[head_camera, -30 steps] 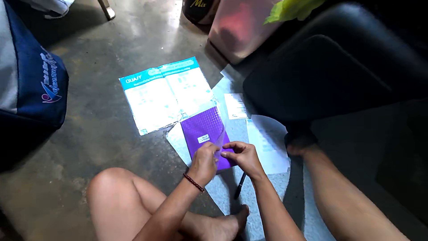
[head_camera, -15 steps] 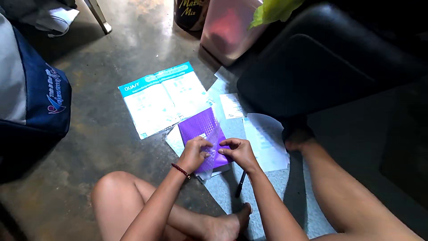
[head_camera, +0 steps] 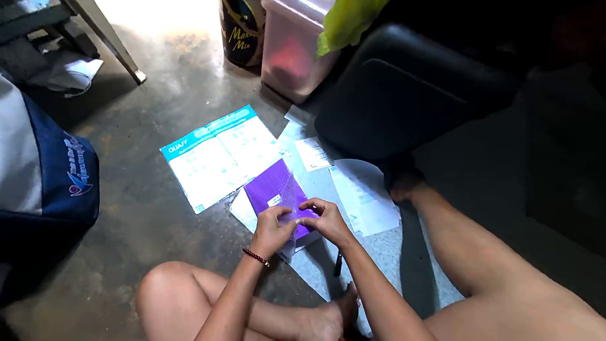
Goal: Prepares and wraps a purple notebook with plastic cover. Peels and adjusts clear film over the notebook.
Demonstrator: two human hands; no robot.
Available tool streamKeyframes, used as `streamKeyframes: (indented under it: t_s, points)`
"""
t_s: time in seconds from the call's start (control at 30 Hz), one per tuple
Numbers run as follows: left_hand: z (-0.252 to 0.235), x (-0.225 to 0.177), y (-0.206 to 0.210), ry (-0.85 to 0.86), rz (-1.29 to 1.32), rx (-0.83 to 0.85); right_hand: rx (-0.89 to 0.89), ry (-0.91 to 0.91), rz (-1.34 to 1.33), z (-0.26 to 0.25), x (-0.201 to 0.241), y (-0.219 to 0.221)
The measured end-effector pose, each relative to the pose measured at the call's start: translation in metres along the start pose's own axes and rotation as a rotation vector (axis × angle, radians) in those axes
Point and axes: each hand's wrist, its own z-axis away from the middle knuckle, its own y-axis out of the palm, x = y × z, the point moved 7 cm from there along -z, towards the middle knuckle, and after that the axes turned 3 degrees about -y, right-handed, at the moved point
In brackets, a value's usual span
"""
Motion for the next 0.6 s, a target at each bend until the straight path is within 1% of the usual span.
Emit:
streamKeyframes:
  t_s: [0.07, 0.2, 0.37, 0.6]
  points:
    - [0.001, 0.000, -0.001, -0.017, -0.007, -0.020, 0.003, -0.029, 0.012, 0.001, 0.001, 0.001]
    - [0.000, 0.002, -0.002, -0.069, -0.057, 0.037, 0.025, -0.050, 0.041, 0.001, 0.002, 0.001]
    - [-0.008, 0.018, -0.008, 0.013, 0.026, 0.093, 0.006, -0.003, 0.001, 0.003, 0.000, -0.001]
    - [-0.014, 0.030, -0.012, 0.047, 0.090, 0.150, 0.019, 0.026, -0.004, -0.001, -0.004, 0.000]
